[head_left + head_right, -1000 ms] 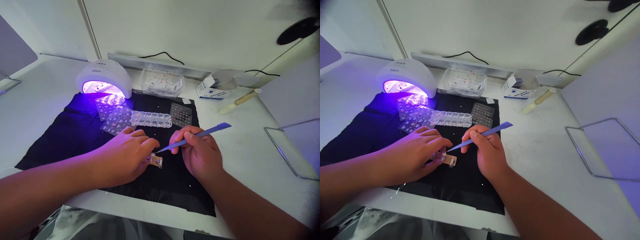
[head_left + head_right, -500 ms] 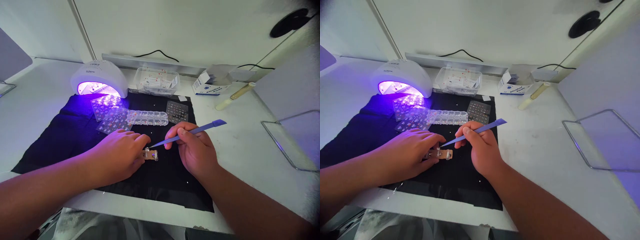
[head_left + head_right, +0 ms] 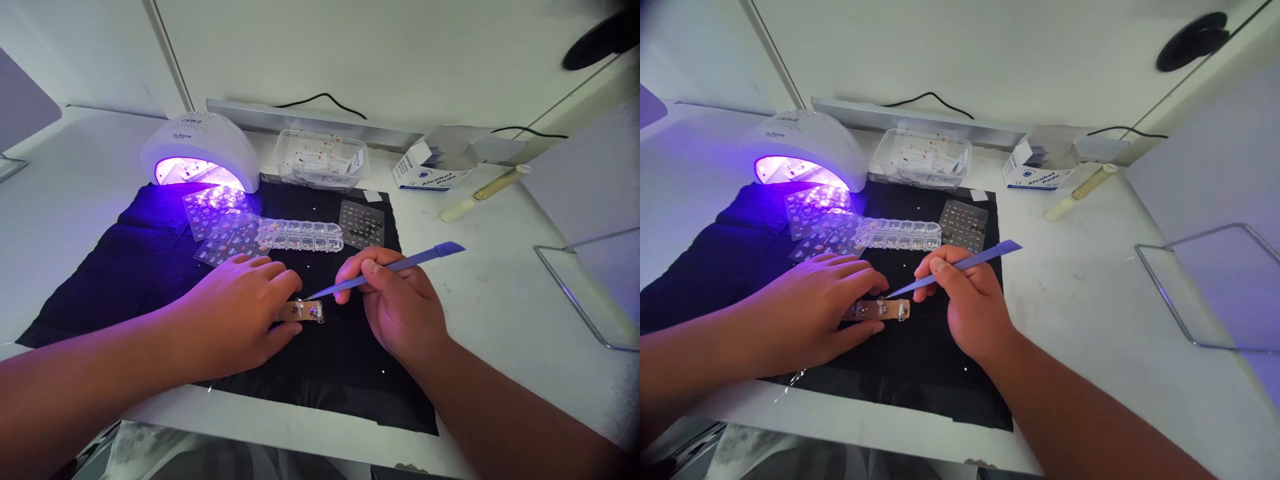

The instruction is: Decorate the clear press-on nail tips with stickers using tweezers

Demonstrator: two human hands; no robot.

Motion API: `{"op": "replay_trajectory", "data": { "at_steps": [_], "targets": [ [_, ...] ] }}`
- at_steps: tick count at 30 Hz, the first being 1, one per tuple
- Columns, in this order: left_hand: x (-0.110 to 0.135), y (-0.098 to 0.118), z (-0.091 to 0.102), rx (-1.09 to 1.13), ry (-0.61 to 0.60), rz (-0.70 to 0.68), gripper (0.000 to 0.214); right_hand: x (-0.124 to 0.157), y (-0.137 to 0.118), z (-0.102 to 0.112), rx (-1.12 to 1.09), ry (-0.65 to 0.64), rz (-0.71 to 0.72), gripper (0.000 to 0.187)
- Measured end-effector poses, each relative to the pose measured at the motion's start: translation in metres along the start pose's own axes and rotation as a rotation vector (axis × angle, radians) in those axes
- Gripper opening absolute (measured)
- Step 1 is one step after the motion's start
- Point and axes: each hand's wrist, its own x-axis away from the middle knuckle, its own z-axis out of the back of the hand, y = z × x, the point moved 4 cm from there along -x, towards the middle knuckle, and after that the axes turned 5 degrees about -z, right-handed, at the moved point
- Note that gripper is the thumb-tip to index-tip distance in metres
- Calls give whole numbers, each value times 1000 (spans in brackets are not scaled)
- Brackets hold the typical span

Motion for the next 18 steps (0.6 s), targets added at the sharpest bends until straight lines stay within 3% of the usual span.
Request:
{"op": "replay_trajectory", "data": {
  "at_steps": [18],
  "targets": [
    [1, 0, -1, 31, -9, -2, 16, -2, 1, 0, 15, -1, -18, 18]
  ]
}}
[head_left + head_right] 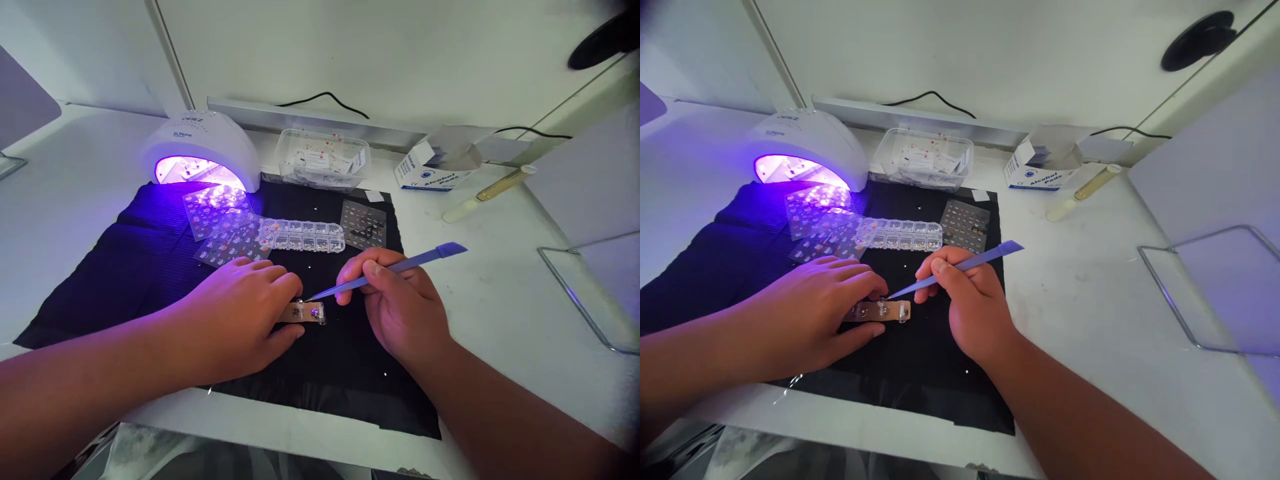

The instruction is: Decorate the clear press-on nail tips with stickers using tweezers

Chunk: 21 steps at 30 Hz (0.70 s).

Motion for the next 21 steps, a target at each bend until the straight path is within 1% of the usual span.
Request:
{"op": "replay_trajectory", "data": {
  "at_steps": [21],
  "targets": [
    [0, 0, 1, -17, 37, -28, 15, 0, 3, 2, -14, 8, 3, 20]
  ]
}}
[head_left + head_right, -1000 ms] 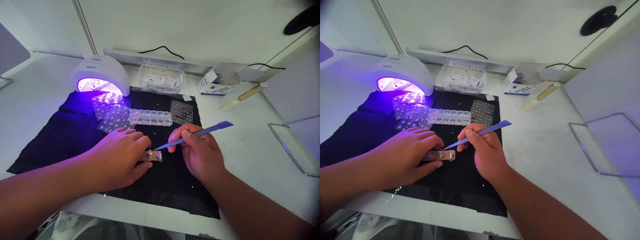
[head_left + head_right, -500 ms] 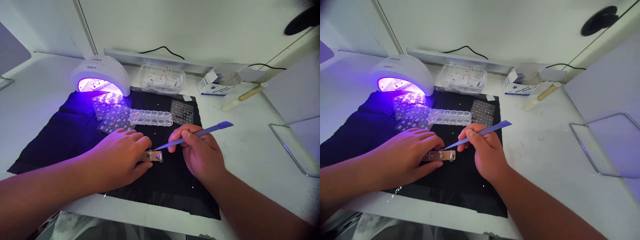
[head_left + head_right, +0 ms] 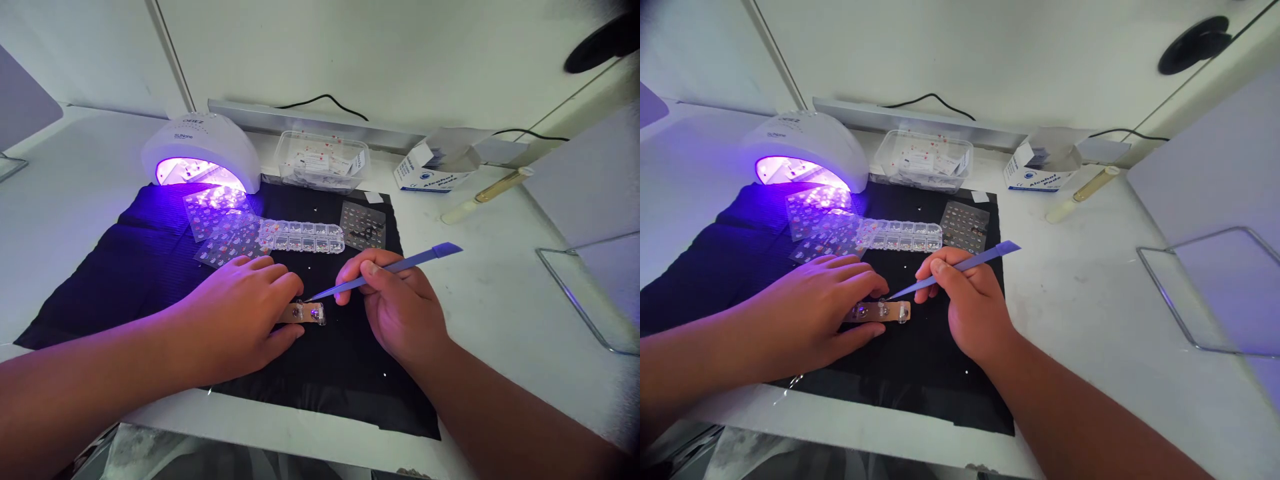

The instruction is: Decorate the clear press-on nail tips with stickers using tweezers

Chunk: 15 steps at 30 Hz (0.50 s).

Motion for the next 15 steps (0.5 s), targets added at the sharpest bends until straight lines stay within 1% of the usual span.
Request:
{"op": "replay_trajectory", "data": {
  "at_steps": [3, 8, 15],
  "targets": [
    [1, 0, 1, 5, 27, -8, 17, 0, 0, 0, 3, -1, 1, 20],
    [4, 1, 6, 30, 132, -16, 21, 0, -1, 0, 6, -13, 9, 21],
    [5, 4, 8, 87, 156, -102, 6, -1, 0, 0, 7, -8, 16, 20]
  ]
}}
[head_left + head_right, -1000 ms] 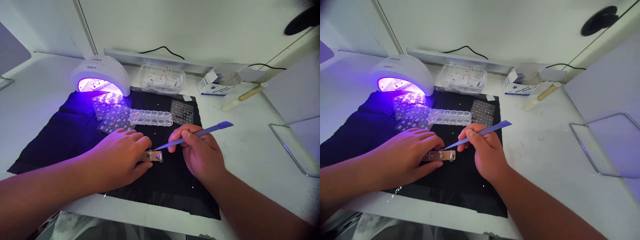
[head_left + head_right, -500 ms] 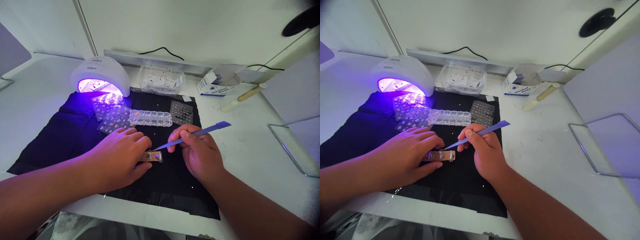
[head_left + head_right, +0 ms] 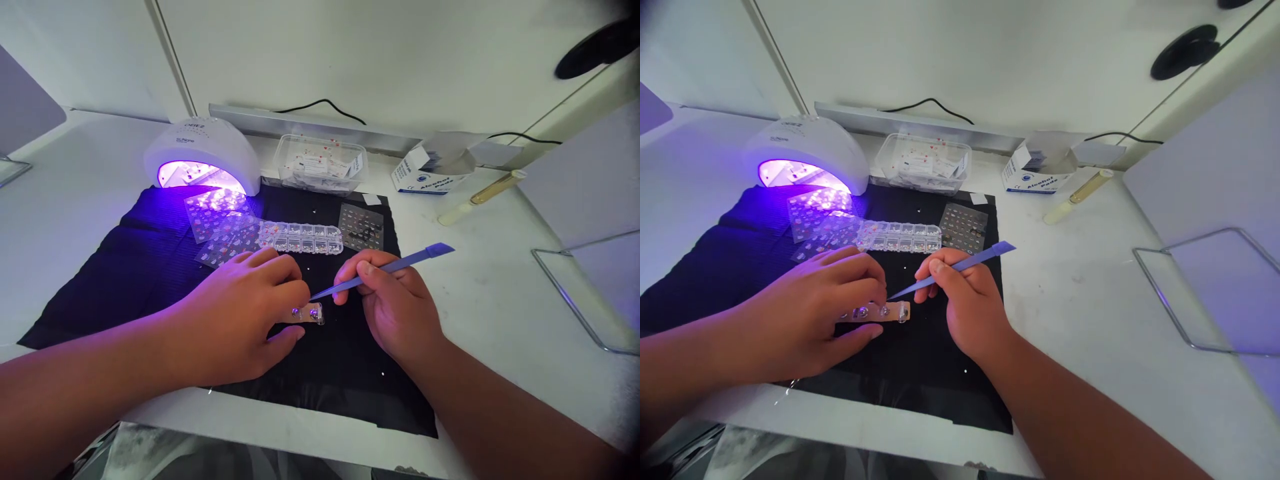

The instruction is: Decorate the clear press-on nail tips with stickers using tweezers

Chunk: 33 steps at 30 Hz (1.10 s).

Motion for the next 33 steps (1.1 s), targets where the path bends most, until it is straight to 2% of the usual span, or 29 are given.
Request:
{"op": "replay_trajectory", "data": {
  "at_steps": [15, 23, 30, 33],
  "targets": [
    [-2, -4, -5, -30, 89, -31, 9, -1, 0, 0, 31, 0, -1, 20],
    [0, 0, -3, 39, 11, -34, 10, -1, -1, 4, 24, 33, 5, 21],
    [-1, -3, 4, 197, 103, -20, 16, -5, -6, 15, -81, 136, 73, 21],
    [-2, -5, 4, 189, 71, -19, 22, -8, -9, 18, -107, 175, 117, 19]
  ]
}}
